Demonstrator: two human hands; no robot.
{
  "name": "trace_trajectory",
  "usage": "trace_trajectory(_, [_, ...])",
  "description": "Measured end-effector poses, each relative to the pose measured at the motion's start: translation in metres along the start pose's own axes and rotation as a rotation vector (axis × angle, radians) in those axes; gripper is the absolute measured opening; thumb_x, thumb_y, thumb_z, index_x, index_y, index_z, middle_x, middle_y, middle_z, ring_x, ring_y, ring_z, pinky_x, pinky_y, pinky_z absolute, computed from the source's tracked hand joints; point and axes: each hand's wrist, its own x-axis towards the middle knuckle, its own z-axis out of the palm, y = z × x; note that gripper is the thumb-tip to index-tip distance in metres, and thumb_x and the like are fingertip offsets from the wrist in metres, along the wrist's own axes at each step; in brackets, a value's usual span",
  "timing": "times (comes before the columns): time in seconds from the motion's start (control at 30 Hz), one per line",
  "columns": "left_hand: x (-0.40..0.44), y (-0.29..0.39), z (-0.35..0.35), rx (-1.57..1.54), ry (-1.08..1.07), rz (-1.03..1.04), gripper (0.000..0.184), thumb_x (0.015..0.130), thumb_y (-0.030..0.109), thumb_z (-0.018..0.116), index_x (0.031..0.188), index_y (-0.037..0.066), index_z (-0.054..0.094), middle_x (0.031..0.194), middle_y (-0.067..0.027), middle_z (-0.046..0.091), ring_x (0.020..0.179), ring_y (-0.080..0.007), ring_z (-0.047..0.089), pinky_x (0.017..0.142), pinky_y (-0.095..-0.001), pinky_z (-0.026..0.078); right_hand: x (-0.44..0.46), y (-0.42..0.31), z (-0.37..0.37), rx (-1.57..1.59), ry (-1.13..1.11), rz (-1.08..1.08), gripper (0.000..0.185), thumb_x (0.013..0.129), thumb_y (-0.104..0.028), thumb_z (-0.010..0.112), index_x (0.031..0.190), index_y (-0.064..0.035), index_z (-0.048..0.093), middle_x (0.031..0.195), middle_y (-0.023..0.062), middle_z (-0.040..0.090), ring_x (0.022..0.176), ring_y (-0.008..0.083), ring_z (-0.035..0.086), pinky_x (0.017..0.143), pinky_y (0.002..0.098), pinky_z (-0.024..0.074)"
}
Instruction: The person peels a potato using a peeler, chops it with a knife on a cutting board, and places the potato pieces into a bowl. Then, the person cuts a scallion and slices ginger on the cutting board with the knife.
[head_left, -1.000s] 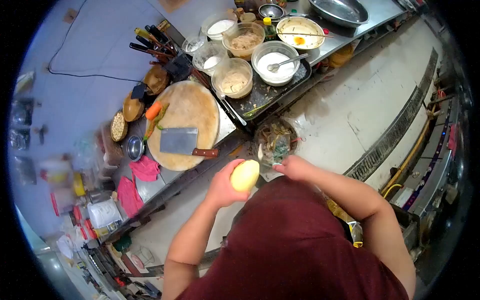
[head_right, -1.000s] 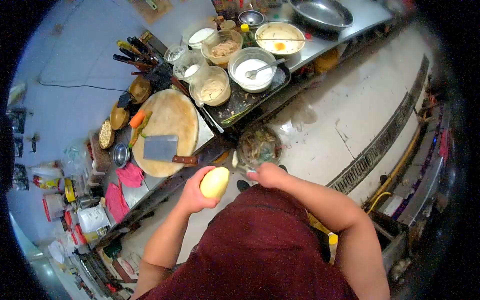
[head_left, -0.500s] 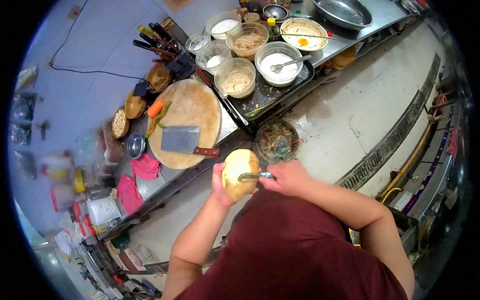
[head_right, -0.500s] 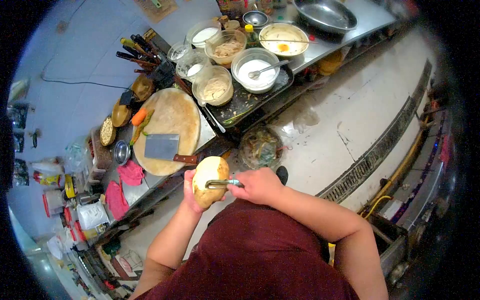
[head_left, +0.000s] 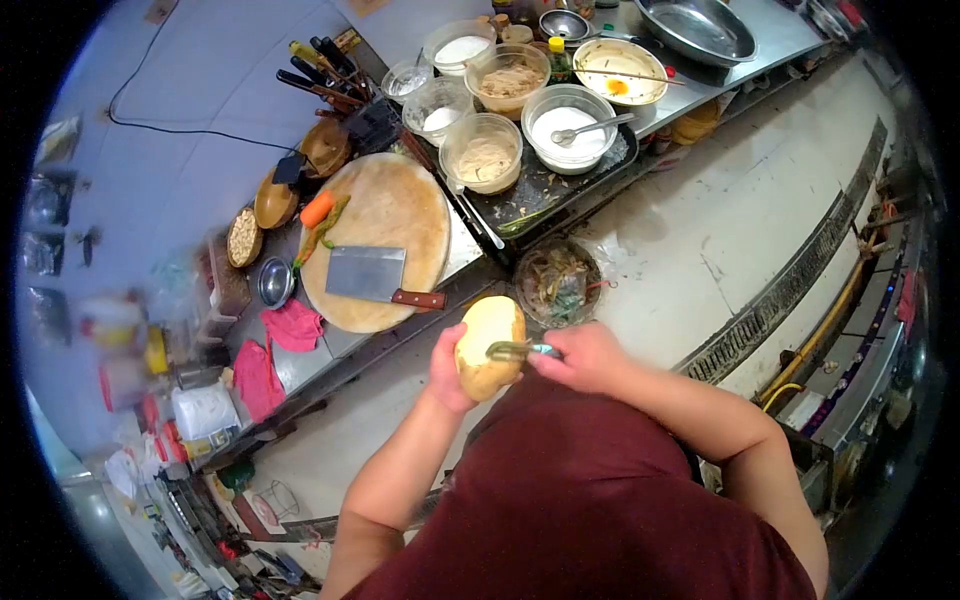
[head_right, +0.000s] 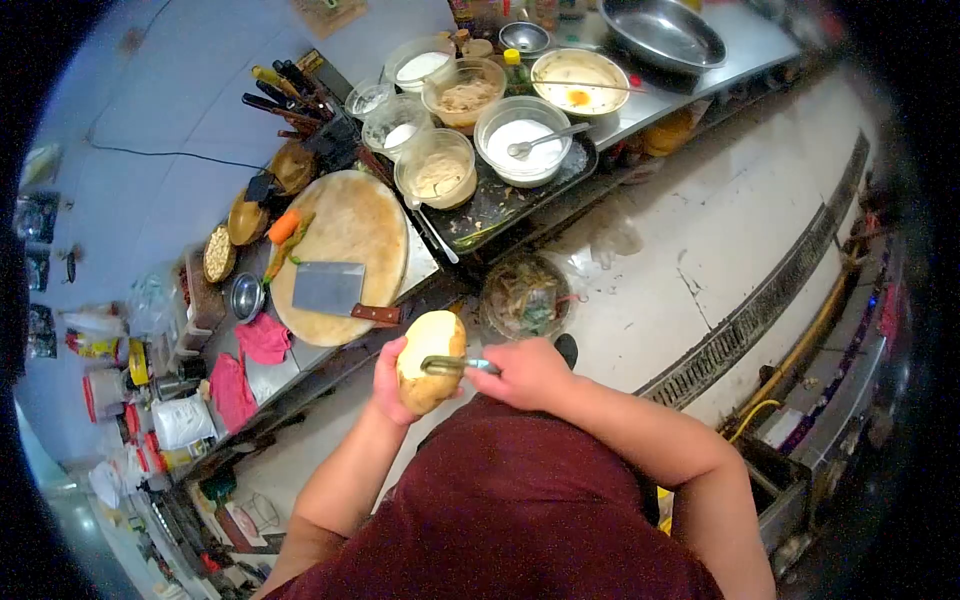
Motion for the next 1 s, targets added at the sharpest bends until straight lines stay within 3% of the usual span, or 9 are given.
trace_trajectory(0.03, [0.0, -0.004, -0.003, 0.058, 0.08, -0.002, 0.072, 0.083, 0.046, 0.061, 0.141, 0.007, 0.042, 0.13, -0.0204, 0.056, 0.111, -0.0425, 0.059, 0.086, -0.061, 0.052, -0.004, -0.007, -0.005, -0.195, -0.027, -0.215, 0.047, 0.09, -0.049, 0.056, 0.072, -0.0059, 0.061, 0.07, 0.0201, 0.063, 0.063, 0.0381, 0.063, 0.06, 0.0486, 0.0501])
trace_trajectory(0.23, [-0.003, -0.013, 0.0, 0.036, -0.015, -0.154, 0.077, 0.077, 0.04, 0.065, 0.14, 0.003, 0.041, 0.125, -0.0243, 0.056, 0.107, -0.0461, 0.06, 0.084, -0.0594, 0.054, 0.031, 0.078, 0.011, -0.285, -0.027, 0.074, 0.049, 0.09, -0.051, 0.053, 0.07, -0.0067, 0.061, 0.061, 0.0164, 0.062, 0.05, 0.0332, 0.06, 0.051, 0.0441, 0.0495])
trace_trajectory(0.33, [0.0, -0.012, 0.007, 0.047, -0.097, -0.117, 0.077, 0.079, 0.043, 0.064, 0.142, 0.005, 0.04, 0.131, -0.0235, 0.052, 0.112, -0.0448, 0.057, 0.086, -0.0597, 0.053, 0.034, 0.099, 0.021, 0.429, -0.477, 0.678, 0.053, 0.093, -0.052, 0.054, 0.065, -0.0069, 0.057, 0.053, 0.0051, 0.051, 0.037, 0.0194, 0.046, 0.037, 0.0344, 0.0386])
trace_trajectory(0.43, [0.001, -0.008, -0.006, -0.084, 0.039, 0.002, 0.073, 0.084, 0.046, 0.06, 0.142, 0.007, 0.04, 0.133, -0.0222, 0.052, 0.113, -0.0417, 0.058, 0.088, -0.0601, 0.052, 0.032, 0.072, 0.022, 0.594, -0.205, 0.616, 0.052, 0.093, -0.049, 0.056, 0.066, -0.0052, 0.056, 0.053, 0.0066, 0.051, 0.04, 0.0211, 0.048, 0.041, 0.0367, 0.0403])
trace_trajectory(0.57, [0.0, -0.006, -0.012, -0.046, 0.086, 0.01, 0.064, 0.089, 0.049, 0.054, 0.137, 0.007, 0.047, 0.128, -0.0199, 0.057, 0.108, -0.0391, 0.061, 0.083, -0.0589, 0.053, 0.003, 0.0, -0.003, -0.095, -0.098, -0.17, 0.045, 0.091, -0.046, 0.055, 0.074, -0.0052, 0.06, 0.065, 0.0164, 0.062, 0.06, 0.0363, 0.062, 0.058, 0.0463, 0.0491])
trace_trajectory(0.73, [-0.002, -0.005, -0.02, -0.02, 0.094, -0.046, 0.062, 0.088, 0.047, 0.054, 0.135, 0.006, 0.05, 0.124, -0.0203, 0.06, 0.104, -0.0416, 0.062, 0.079, -0.0585, 0.054, 0.017, 0.003, -0.005, -0.242, -0.136, -0.105, 0.048, 0.091, -0.05, 0.051, 0.077, -0.006, 0.064, 0.076, 0.0213, 0.066, 0.069, 0.0415, 0.063, 0.064, 0.0502, 0.0499])
trace_trajectory(0.83, [-0.008, -0.004, -0.018, -0.03, 0.027, -0.108, 0.063, 0.088, 0.046, 0.054, 0.135, 0.005, 0.049, 0.123, -0.0211, 0.06, 0.104, -0.0434, 0.062, 0.079, -0.059, 0.054, 0.034, 0.057, 0.014, -0.123, -0.139, 0.105, 0.054, 0.091, -0.054, 0.05, 0.081, -0.0032, 0.066, 0.075, 0.0219, 0.065, 0.069, 0.0383, 0.065, 0.068, 0.0478, 0.0506])
trace_trajectory(0.9, [-0.007, 0.0, -0.016, -0.032, 0.025, -0.127, 0.063, 0.087, 0.045, 0.054, 0.136, 0.005, 0.049, 0.123, -0.0215, 0.06, 0.104, -0.0442, 0.062, 0.08, -0.0593, 0.054, 0.04, 0.082, 0.026, -0.033, -0.532, 0.347, 0.06, 0.091, -0.056, 0.05, 0.083, 0.0008, 0.068, 0.07, 0.0201, 0.064, 0.07, 0.0317, 0.065, 0.07, 0.0429, 0.051])
trace_trajectory(1.0, [-0.005, 0.004, -0.016, -0.058, -0.069, -0.109, 0.064, 0.088, 0.046, 0.053, 0.136, 0.005, 0.049, 0.122, -0.0216, 0.061, 0.106, -0.0442, 0.061, 0.081, -0.059, 0.054, 0.035, 0.072, 0.036, 0.2, -0.384, 0.435, 0.06, 0.092, -0.056, 0.051, 0.079, 0.001, 0.068, 0.065, 0.0153, 0.06, 0.064, 0.0264, 0.061, 0.068, 0.0398, 0.0506])
